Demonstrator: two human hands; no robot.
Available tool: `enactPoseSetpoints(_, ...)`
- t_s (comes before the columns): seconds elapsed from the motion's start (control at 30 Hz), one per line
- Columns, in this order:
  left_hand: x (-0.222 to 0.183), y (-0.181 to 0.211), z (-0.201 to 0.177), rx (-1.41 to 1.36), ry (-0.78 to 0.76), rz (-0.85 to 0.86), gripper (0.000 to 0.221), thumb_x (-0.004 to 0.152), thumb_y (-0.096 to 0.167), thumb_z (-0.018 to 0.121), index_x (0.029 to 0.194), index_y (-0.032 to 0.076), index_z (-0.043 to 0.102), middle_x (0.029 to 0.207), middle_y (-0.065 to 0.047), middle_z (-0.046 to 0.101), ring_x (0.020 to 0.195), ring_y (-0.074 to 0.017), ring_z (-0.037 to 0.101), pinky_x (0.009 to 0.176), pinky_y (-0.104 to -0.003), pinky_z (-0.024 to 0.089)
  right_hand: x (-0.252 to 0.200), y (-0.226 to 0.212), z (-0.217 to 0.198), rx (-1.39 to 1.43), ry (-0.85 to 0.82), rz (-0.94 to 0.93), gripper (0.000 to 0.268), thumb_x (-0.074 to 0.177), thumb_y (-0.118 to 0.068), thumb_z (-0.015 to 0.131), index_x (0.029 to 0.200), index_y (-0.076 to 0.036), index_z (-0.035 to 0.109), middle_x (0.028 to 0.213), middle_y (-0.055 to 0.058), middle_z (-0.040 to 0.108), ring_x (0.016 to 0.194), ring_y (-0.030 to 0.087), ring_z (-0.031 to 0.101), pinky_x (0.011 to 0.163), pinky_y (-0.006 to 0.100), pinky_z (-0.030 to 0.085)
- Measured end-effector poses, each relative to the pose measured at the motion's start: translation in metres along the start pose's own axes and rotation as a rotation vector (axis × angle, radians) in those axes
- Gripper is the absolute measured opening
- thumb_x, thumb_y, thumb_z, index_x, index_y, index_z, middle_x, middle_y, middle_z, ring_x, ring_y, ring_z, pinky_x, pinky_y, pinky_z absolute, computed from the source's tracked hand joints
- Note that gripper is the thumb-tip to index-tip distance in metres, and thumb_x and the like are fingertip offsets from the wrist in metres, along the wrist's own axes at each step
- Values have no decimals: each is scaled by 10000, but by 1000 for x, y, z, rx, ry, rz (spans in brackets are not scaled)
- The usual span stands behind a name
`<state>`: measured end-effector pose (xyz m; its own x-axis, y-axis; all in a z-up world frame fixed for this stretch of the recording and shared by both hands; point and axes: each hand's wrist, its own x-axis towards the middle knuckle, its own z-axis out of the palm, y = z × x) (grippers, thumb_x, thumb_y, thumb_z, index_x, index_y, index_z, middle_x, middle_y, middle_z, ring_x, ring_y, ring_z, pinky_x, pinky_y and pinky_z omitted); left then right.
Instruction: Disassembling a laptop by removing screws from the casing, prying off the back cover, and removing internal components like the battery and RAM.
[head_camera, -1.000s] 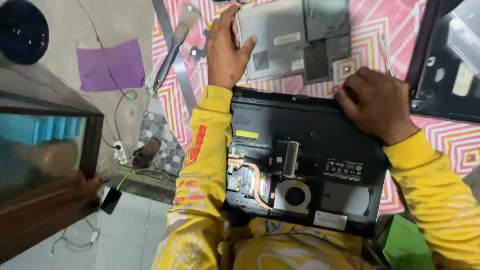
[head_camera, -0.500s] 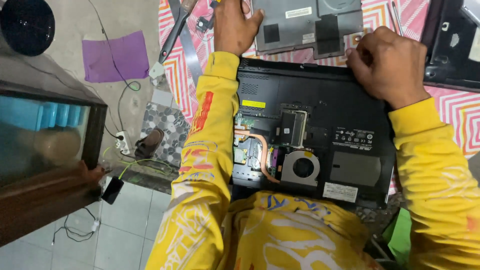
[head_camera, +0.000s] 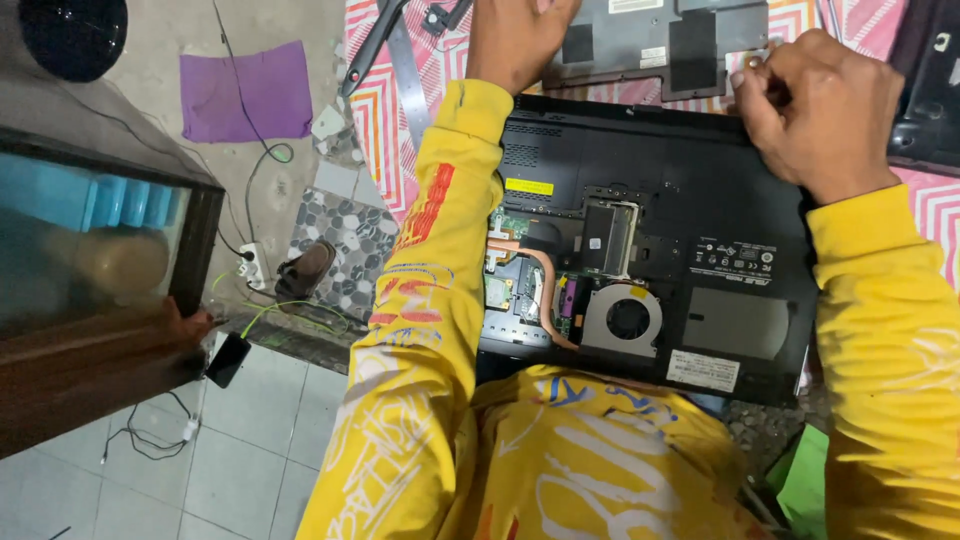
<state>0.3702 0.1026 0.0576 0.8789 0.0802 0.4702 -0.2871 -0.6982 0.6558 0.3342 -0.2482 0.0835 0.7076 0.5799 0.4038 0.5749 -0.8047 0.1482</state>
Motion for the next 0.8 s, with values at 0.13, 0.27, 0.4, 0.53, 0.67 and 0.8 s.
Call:
enactPoseSetpoints(0.13,-10,35,-52,-157,-82,112,213,936,278,600,843,140,465,708,-15,471,645,-153,473,590,-334,359,-10,9,4,141,84,-36,299,1219,-276,761,980,-106,701,996,45,696,808,222,655,664,350,433)
enactPoseSetpoints(0.27,-56,59,-113,-154,-312,91,150,956,115,643,1097,78,607,970,-77,653,879,-221,627,770,-356,479,-19,19,7,317,97,-38,324,1282,-121,837,1013,25,727,968,142,646,819,258,598,719,365,445)
enactPoseSetpoints(0.4,-125,96,-159,-165,-319,-51,374,1006,202,613,1347,65,539,1399,-167,518,1328,-324,517,1191,-491,400,-31,-12,-51,459,-21,82,183,1250,-31,835,1131,73,743,1087,207,639,1003,330,645,905,400,501)
enactPoseSetpoints(0.53,-177,125,-168,-176,-194,-233,438,1008,234,598,1401,74,489,1485,-140,467,1416,-302,460,1214,-460,387,-59,-53,-120,648,-128,162,226,1040,-25,757,1225,90,699,1343,271,644,1266,416,584,1152,492,417)
enactPoseSetpoints(0.67,-204,130,-150,-111,-155,-295,593,949,231,672,1467,105,414,1540,-124,377,1458,-321,417,1193,-484,403,-86,-84,-139,648,-101,287,316,960,-27,737,1240,104,674,1482,319,549,1441,490,483,1220,571,385)
enactPoseSetpoints(0.8,-204,129,-152,-141,-130,-265,666,908,62,668,1497,76,358,1541,-159,394,1480,-337,389,1245,-479,353,-113,-89,-127,599,-138,308,359,978,-92,728,1283,94,694,1540,323,550,1480,492,478,1265,564,352)
